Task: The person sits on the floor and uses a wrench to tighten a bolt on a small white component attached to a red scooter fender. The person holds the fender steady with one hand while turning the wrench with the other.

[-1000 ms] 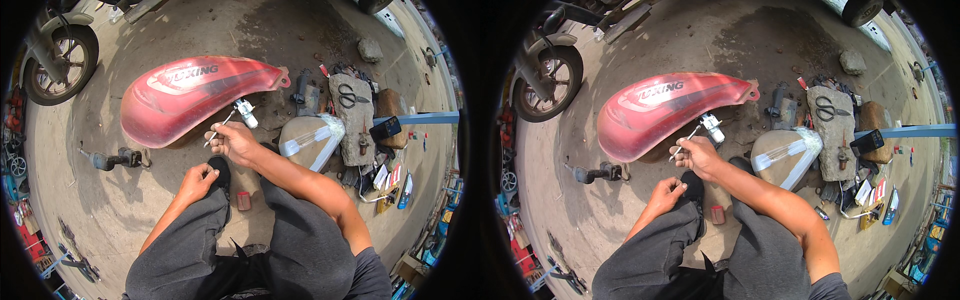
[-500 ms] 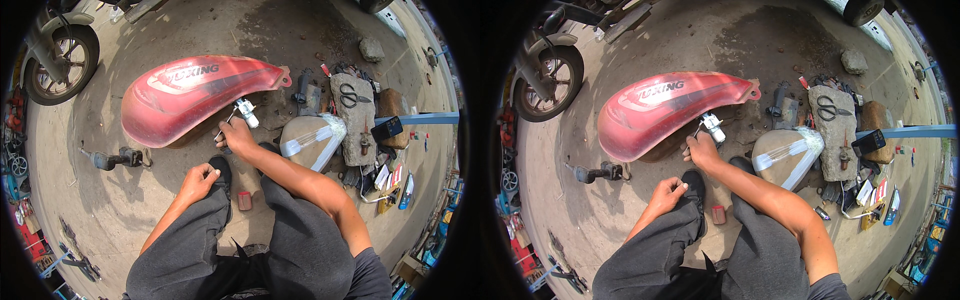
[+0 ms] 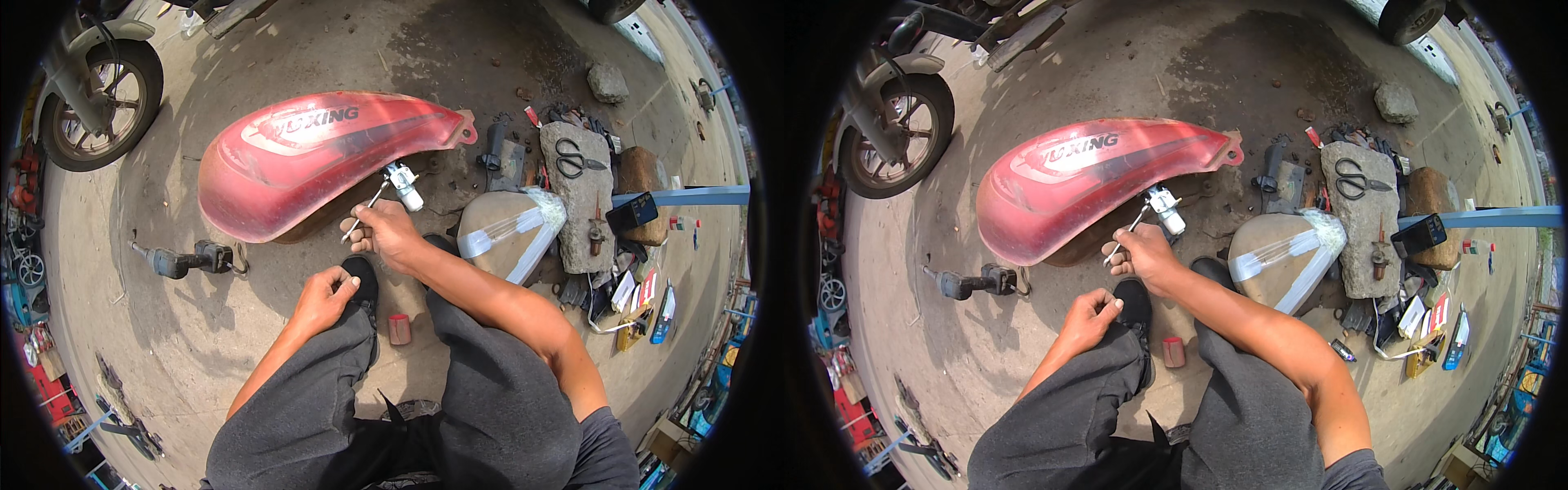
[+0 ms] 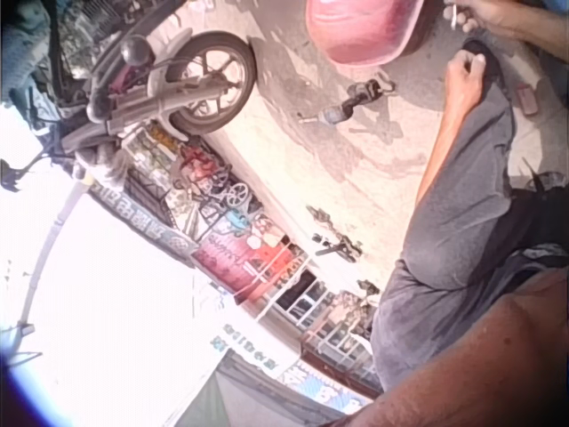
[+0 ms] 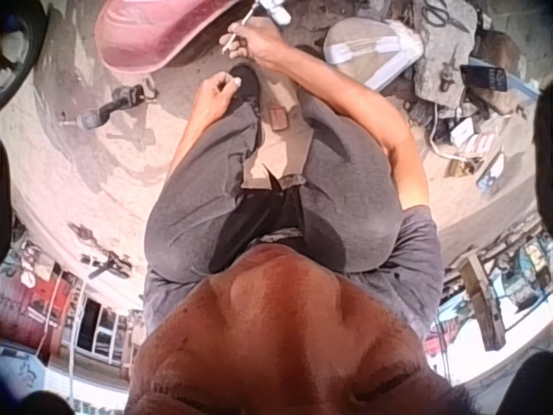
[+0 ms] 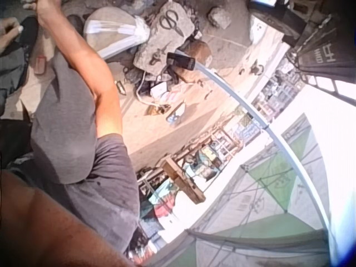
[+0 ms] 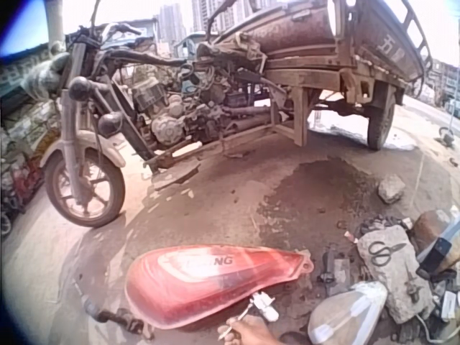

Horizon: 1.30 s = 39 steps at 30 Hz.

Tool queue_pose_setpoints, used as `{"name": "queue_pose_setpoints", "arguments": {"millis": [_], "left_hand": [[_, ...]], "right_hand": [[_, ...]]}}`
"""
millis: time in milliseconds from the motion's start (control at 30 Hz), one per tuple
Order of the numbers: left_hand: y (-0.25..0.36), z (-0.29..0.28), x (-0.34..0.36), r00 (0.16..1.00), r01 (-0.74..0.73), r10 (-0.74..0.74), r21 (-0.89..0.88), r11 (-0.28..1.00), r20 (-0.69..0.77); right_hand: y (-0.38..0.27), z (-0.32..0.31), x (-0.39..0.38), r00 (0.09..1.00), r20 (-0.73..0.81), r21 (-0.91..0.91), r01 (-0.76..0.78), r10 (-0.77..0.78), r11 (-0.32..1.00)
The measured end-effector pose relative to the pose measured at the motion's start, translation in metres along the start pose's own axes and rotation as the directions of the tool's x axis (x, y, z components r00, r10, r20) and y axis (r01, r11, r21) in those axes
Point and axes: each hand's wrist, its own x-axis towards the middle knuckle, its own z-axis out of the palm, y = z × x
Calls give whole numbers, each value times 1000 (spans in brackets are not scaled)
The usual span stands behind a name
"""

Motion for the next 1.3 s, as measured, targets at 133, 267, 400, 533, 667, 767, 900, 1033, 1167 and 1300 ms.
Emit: {"name": "queue_pose_setpoints", "arguments": {"millis": [133, 267, 400, 533, 667, 767, 900, 1033, 1167, 1300], "left_hand": [[39, -19, -7, 948, -278, 284, 65, 958, -140], [92, -55, 7, 676, -576, 669, 346, 741, -309], [105, -98, 42, 523, -437, 788, 692, 575, -324], [95, -112, 76, 525, -173, 796, 878, 446, -301], [84, -111, 84, 601, -86, 747, 907, 412, -283], [83, -110, 85, 600, -72, 747, 910, 409, -288], [85, -108, 86, 596, -70, 747, 908, 413, -294], [84, -108, 88, 582, -67, 755, 908, 414, -302], [83, -108, 87, 583, -67, 754, 906, 417, -304], [84, -108, 87, 580, -63, 758, 910, 409, -300]], "right_hand": [[4, 1, 7, 996, -65, -171, 50, -62, 984], [7, -8, 12, 988, -89, -294, 94, -125, 951], [11, -11, 21, 977, -121, -395, 116, -177, 911], [6, -9, 15, 992, -83, -192, 73, -90, 979], [-11, -3, 3, 984, 176, 355, -62, -1, 933], [-13, -7, 4, 966, 258, 468, -123, -2, 875], [1, -2, -5, 996, 61, 88, -75, 70, 993], [7, -9, 8, 996, -78, -206, 33, -50, 978], [12, -16, 19, 986, -63, -351, 122, -153, 929], [10, -16, 22, 979, -79, -407, 140, -187, 903]]}}
